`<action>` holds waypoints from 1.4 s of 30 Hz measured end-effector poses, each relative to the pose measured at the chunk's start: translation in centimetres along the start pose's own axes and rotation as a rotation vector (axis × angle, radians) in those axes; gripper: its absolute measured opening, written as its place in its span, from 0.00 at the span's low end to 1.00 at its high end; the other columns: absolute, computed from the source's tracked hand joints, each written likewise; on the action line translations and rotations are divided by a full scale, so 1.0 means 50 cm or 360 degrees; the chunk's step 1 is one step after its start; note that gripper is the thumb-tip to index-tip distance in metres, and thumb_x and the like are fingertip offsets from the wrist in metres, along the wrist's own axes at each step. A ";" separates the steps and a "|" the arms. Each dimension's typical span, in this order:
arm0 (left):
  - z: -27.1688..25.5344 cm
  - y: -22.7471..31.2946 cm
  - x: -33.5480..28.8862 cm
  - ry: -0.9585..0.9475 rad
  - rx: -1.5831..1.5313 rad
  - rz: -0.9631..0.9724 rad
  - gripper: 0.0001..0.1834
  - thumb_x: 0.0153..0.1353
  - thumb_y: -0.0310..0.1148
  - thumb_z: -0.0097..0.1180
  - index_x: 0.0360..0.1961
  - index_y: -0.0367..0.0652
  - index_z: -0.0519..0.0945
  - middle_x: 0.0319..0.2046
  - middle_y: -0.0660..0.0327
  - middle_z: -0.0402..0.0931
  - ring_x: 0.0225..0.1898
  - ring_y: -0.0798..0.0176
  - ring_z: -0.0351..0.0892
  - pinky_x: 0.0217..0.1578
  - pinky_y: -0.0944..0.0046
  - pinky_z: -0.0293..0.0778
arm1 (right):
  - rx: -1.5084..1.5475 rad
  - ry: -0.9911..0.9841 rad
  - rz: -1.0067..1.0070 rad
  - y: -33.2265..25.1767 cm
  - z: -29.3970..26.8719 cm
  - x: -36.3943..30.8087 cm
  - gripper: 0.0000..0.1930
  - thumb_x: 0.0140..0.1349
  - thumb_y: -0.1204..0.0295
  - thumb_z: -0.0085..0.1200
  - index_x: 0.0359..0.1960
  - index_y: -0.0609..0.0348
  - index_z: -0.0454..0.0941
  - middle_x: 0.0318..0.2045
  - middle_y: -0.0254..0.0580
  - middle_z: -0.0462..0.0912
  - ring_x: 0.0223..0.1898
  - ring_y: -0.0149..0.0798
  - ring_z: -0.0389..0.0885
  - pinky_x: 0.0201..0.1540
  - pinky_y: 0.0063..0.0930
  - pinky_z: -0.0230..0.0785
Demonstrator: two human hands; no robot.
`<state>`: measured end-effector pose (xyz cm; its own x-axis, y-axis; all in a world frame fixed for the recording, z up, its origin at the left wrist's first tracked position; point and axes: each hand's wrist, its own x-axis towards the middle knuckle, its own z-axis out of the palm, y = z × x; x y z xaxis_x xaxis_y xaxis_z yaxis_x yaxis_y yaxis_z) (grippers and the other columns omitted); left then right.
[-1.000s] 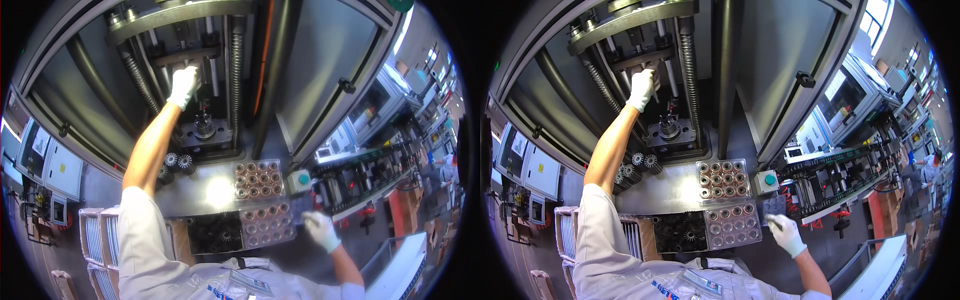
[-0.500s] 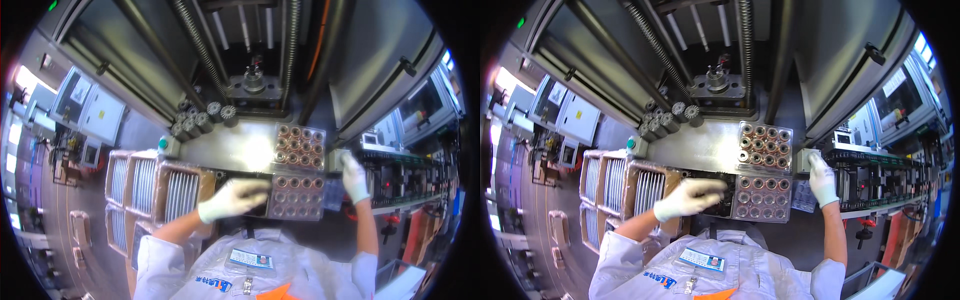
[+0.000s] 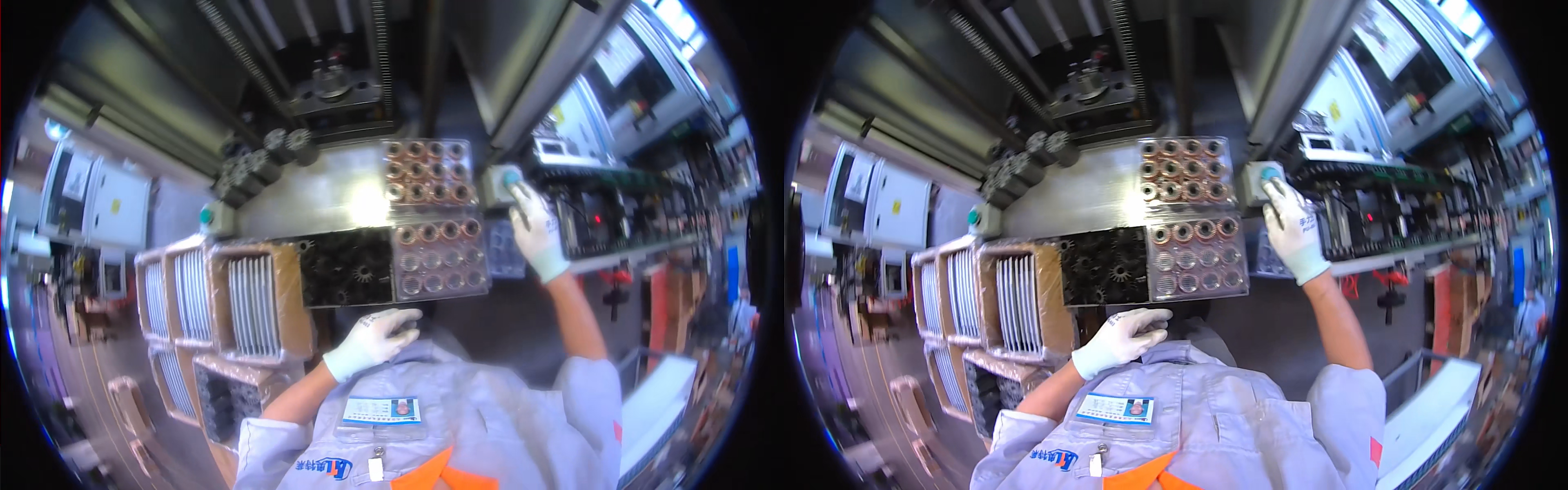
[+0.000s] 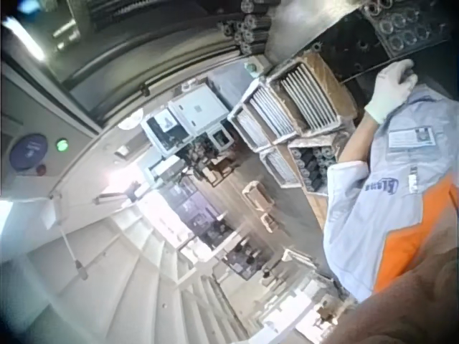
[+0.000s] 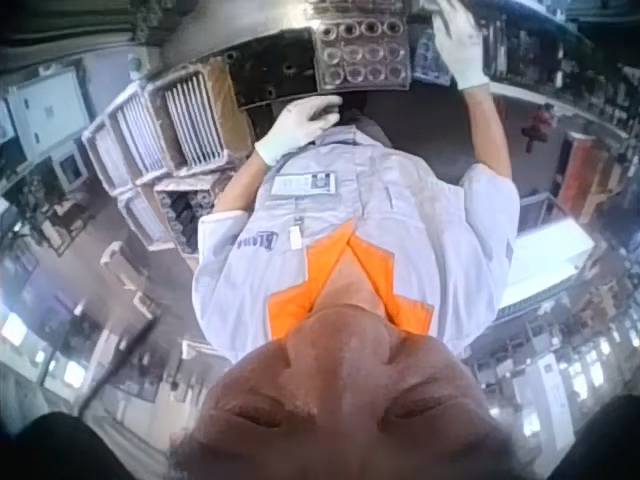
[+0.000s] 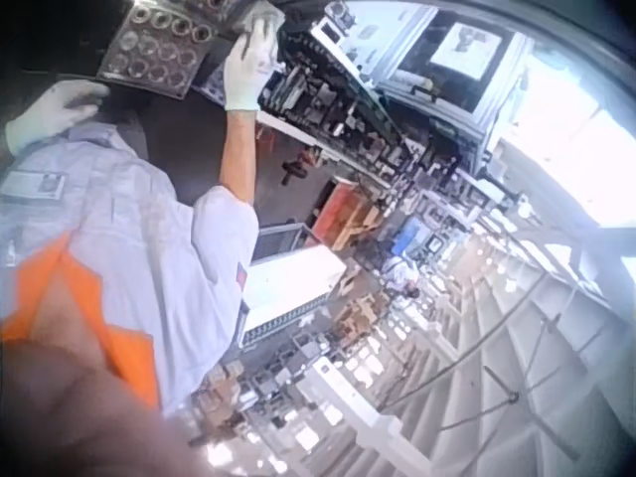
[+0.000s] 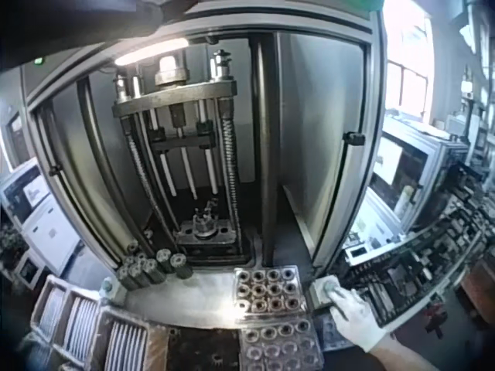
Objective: The person places black plastic components into a press machine, operates the machine with a button, and then fits metal rings onto the pressed parts. They periodically gather more components from a large cardboard box on the floor and place finished assemblies into organized trays.
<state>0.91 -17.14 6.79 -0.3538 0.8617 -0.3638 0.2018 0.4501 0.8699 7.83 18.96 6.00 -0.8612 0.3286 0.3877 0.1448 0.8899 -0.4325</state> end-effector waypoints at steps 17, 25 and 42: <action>0.367 -0.004 0.097 -0.1572 -0.0425 -0.0468 0.48 0.69 0.52 0.58 0.78 0.40 0.46 0.69 0.39 0.59 0.53 0.51 0.80 0.34 0.60 0.88 | 0.0509 0.0634 0.2536 -0.391 0.085 -0.966 0.30 0.69 0.48 0.53 0.67 0.50 0.72 0.64 0.62 0.70 0.66 0.61 0.69 0.68 0.47 0.63; 0.803 -0.072 -0.049 -0.2157 -0.0089 -0.0965 0.56 0.66 0.61 0.57 0.79 0.49 0.35 0.77 0.40 0.36 0.74 0.33 0.52 0.58 0.32 0.73 | 0.0838 0.1702 0.3385 -0.657 0.147 -1.410 0.34 0.68 0.44 0.54 0.67 0.53 0.71 0.65 0.57 0.73 0.67 0.52 0.70 0.65 0.42 0.66; 1.484 -0.382 -0.261 -0.2079 0.0594 -0.1776 0.69 0.55 0.69 0.63 0.79 0.51 0.30 0.77 0.42 0.27 0.78 0.35 0.33 0.66 0.23 0.55 | 0.1095 0.3096 0.3666 -0.645 0.271 -1.802 0.35 0.70 0.49 0.55 0.71 0.58 0.65 0.68 0.55 0.69 0.69 0.46 0.69 0.69 0.35 0.62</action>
<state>69.44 -19.58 -29.81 0.4042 -0.3457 -0.8468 0.6414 0.7671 -0.0070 74.14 -43.65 -26.01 0.6744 -0.1092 -0.7302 -0.7011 -0.4049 -0.5869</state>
